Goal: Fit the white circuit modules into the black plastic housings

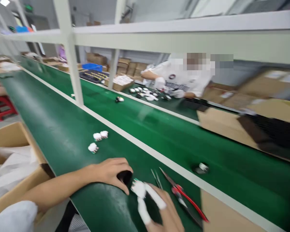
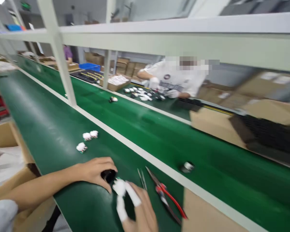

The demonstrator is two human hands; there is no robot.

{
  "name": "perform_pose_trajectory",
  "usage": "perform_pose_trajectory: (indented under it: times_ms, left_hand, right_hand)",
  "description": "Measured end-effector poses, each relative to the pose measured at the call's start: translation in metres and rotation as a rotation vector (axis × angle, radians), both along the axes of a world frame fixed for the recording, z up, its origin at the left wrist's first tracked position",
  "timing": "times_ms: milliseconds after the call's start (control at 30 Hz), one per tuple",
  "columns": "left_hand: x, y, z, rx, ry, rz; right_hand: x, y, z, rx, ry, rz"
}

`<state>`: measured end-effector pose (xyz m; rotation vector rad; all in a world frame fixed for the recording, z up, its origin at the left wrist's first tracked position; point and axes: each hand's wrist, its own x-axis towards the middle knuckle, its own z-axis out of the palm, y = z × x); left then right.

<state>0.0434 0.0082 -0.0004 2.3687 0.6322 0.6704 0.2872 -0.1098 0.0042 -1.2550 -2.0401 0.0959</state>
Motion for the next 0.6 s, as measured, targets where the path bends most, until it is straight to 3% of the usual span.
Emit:
perform_pose_trajectory:
  times_ms: [167, 600]
  left_hand:
    - [0.006, 0.000, -0.004, 0.160, -0.007, -0.020]
    - [0.015, -0.010, -0.005, 0.371, 0.060, -0.012]
  right_hand:
    - [-0.012, 0.000, 0.011, 0.110, 0.003, 0.004]
    - [-0.016, -0.004, 0.017, 0.102, -0.116, -0.042]
